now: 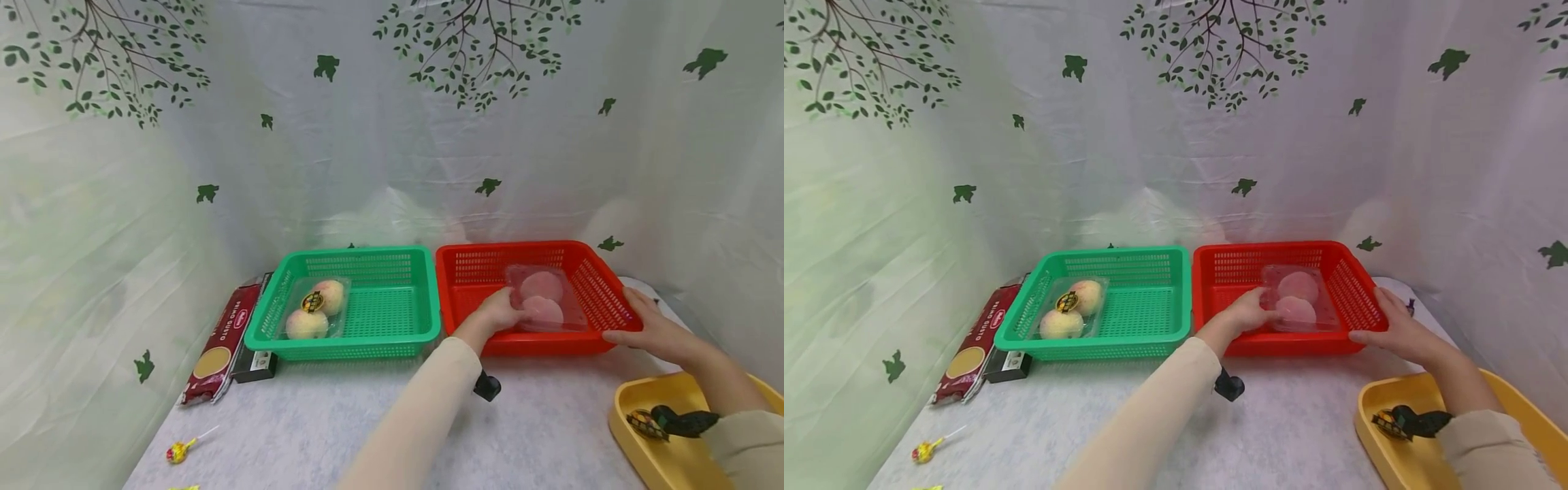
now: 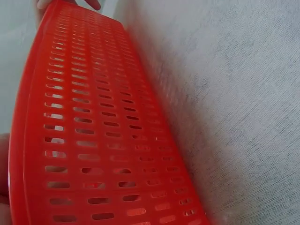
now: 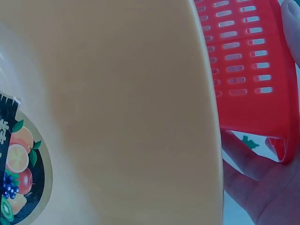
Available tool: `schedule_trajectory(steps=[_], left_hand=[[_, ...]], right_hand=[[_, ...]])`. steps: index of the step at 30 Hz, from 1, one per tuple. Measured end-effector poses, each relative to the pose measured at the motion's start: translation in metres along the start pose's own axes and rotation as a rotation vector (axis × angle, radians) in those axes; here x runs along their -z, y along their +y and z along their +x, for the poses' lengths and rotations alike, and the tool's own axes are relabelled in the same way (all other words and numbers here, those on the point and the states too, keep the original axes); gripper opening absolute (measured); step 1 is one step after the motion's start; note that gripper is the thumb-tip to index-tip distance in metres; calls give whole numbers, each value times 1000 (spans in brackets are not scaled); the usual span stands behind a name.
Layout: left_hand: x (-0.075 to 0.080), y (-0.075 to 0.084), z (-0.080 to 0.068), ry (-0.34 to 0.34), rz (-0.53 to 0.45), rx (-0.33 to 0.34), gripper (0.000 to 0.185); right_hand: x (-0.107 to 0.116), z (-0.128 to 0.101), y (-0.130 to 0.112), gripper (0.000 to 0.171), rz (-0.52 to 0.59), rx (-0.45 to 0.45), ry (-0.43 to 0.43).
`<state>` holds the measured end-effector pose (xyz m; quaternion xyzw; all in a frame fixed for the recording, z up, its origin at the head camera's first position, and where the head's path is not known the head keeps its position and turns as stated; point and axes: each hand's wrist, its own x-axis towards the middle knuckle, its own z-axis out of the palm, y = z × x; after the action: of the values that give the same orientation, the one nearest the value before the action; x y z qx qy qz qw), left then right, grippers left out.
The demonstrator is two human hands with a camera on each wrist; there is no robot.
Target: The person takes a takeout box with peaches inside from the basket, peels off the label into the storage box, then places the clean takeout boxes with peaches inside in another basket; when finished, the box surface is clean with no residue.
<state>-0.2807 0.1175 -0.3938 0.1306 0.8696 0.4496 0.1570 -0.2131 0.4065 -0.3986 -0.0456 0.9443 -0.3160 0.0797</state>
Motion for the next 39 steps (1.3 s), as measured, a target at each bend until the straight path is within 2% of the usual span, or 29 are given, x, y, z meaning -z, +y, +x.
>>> schedule_trajectory(steps=[7, 13, 17, 21, 25, 28, 33, 39], left_hand=[[8, 1, -1, -139, 64, -23, 61], [10, -1, 4, -172, 54, -41, 63], [9, -4, 4, -124, 53, -68, 60], [9, -5, 0, -51, 76, -131, 48], [13, -4, -9, 14, 123, -203, 39], [18, -6, -21, 67, 126, -218, 37], [27, -13, -43, 158, 72, -237, 33], [41, -30, -72, 204, -92, -286, 30]], right_hand=[[0, 5, -4, 118, 21, 8, 14], [-1, 5, -7, 117, 25, 14, 6], [-3, 5, -8, 115, 29, 10, -8], [-4, 2, -6, 114, 24, 7, -4], [-3, -1, -3, 113, 14, 7, 9], [-3, -1, -1, 113, 16, 10, 15], [-3, -2, -1, 113, 21, 19, 22], [-5, -3, -1, 110, 39, 12, 9]])
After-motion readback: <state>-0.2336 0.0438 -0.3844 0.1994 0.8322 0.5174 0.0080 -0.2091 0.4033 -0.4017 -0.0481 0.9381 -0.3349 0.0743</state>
